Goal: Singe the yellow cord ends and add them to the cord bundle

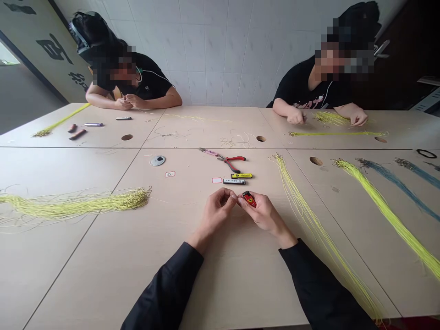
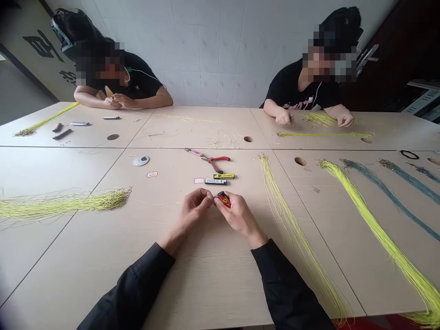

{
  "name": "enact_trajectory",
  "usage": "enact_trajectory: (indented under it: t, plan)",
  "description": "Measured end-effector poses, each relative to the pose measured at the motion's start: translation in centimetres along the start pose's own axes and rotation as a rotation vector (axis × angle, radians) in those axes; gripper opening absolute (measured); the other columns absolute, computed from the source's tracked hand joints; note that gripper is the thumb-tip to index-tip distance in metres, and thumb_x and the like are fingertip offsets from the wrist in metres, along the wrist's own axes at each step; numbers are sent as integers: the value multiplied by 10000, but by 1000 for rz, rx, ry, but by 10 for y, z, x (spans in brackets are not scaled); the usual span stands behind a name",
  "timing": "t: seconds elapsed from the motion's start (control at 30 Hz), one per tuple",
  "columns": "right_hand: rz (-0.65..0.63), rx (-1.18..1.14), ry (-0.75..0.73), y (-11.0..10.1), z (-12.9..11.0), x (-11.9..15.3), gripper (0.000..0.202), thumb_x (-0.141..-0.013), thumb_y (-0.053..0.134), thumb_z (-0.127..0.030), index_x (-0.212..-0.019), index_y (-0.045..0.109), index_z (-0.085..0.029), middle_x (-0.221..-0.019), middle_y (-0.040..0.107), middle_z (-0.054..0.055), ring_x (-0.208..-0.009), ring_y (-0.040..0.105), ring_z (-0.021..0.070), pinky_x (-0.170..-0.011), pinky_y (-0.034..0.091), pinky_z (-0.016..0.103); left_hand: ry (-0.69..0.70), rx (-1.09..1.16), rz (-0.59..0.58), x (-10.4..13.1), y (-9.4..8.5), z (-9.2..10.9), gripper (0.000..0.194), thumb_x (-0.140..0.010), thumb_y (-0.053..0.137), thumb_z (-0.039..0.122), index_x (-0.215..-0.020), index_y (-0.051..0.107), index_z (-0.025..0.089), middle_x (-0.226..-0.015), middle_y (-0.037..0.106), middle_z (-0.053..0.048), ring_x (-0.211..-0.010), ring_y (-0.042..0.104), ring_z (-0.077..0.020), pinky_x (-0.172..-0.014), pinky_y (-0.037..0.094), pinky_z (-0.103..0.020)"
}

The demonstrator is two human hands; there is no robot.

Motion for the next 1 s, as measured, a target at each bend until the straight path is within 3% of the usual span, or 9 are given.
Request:
enact_trajectory:
  t: [0.23, 0.33, 0.43, 0.5, 0.6, 0.7, 0.8, 0.9, 1.0]
  plan:
    - [25, 16, -20, 0, -5, 1, 374, -937, 539, -520, -764, 553, -189, -664, 507, -11, -609, 436, 142, -588, 364, 264, -29, 24, 5, 1, 1, 1, 191, -858, 592, 341, -778, 583, 167, -692, 524, 27, -625, 445, -101, -594, 344, -226]
    - [118, 112, 33, -2, -2, 1, 393, -934, 524, -559, -844, 591, -183, -659, 545, -3, -591, 476, 153, -581, 388, 275, -24, 63, 31, -1, 0, 1, 178, -860, 589, 331, -780, 585, 173, -709, 542, 20, -652, 478, -108, -624, 367, -229]
    - [233, 316, -3, -5, 9, 0, 397, -940, 525, -533, -1057, 623, -166, -885, 672, 79, -786, 610, 224, -725, 477, 330, -21, 107, 64, -3, -2, 1, 175, -863, 598, 321, -775, 588, 170, -710, 551, 12, -668, 494, -111, -649, 378, -232]
    - [255, 468, -89, -6, 17, -2, 367, -966, 492, -451, -1144, 629, -160, -1048, 671, 133, -973, 610, 276, -852, 487, 394, -15, 126, 80, -4, -3, 0, 188, -871, 604, 328, -774, 588, 168, -698, 547, 12, -667, 497, -111, -661, 385, -232]
    - [259, 654, -167, -5, 25, -5, 344, -972, 495, -388, -1159, 675, -162, -1083, 650, 153, -1023, 571, 304, -916, 474, 450, 15, 156, 82, -5, -3, 0, 175, -877, 610, 316, -786, 585, 169, -704, 546, 15, -677, 502, -108, -678, 395, -226]
    - [281, 785, -245, 0, 23, -11, 395, -993, 497, -388, -1283, 648, -167, -1219, 630, 145, -1100, 531, 312, -988, 434, 471, 41, 203, 92, -5, -2, -1, 173, -879, 617, 308, -783, 576, 171, -749, 567, 10, -705, 514, -103, -693, 404, -218]
    - [221, 873, -320, 9, 18, -18, 421, -1042, 388, -315, -1412, 550, -198, -1363, 589, 109, -1250, 457, 321, -1111, 290, 563, 9, 283, 144, -6, -1, -4, 215, -871, 640, 365, -807, 582, 168, -793, 640, -15, -695, 552, -105, -691, 432, -228]
    - [203, 893, -309, 14, 16, -22, 424, -1046, 370, -288, -1436, 517, -208, -1324, 617, 107, -1236, 480, 313, -1143, 172, 645, -65, 463, 177, -8, -2, -4, 250, -832, 682, 384, -813, 555, 169, -807, 690, -42, -657, 598, -118, -653, 456, -246]
    - [252, 922, -265, 17, 19, -24, 386, -992, 502, -294, -1351, 599, -189, -1179, 647, 127, -1105, 537, 311, -1141, 204, 635, -110, 613, 186, -9, -5, -3, 255, -795, 722, 351, -822, 552, 163, -790, 692, -46, -651, 626, -122, -643, 470, -244]
Point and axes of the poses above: each hand's wrist, its own x-axis away from the middle knuckle, its own y-axis out of the palm, z = x × y, the point moved 1 cm from there along -x, towards the middle knuckle
